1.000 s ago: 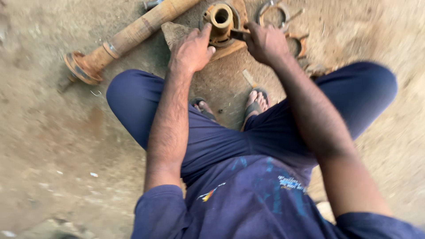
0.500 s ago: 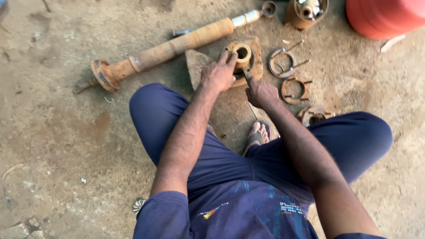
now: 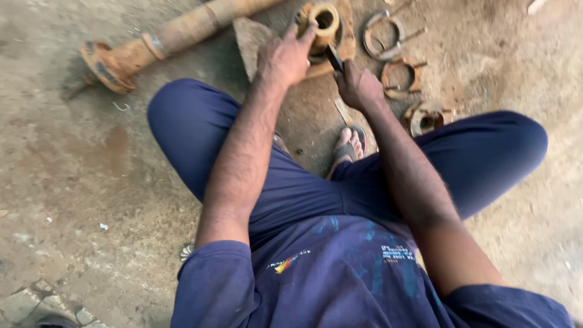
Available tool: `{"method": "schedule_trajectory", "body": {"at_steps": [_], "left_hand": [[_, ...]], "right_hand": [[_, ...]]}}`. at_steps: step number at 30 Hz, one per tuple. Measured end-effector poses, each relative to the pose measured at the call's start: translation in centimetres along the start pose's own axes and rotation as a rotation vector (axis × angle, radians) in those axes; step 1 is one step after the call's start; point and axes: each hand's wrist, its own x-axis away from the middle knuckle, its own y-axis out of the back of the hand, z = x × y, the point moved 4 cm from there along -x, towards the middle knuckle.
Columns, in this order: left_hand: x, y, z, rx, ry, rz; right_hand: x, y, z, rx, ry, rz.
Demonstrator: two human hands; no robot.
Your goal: The person sits on the ground and uses a hammer and chisel to chip away at a cylindrical metal part placed on a wooden block. They repeatedly strike the part, adjust its position, and continue chipping along its edge.
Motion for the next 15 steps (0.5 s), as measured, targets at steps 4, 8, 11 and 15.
{"method": "schedule_trajectory", "body": {"at_steps": [4, 8, 11, 15], "left_hand": [[-0.5, 0.3, 0.0, -0.044, -0.02, -0.05], [-1.0, -0.3, -0.3, -0.034, -0.002, 0.07], [-1.5, -0.2, -0.2, -0.029, 0.007, 0.138], [-1.3, 0.1, -0.5, -0.071, -0.026, 0.108]], "right_hand": [[0.2, 1.6, -0.2, -0.241, -0.122, -0.055], [2.6, 3.1, -0.7, -0.635, -0.128, -0.458], [2.9, 2.9, -0.6, -0.647, 0.074, -0.711], [0.7, -1.5, -1.0, -0.479, -0.079, -0.485]]}}
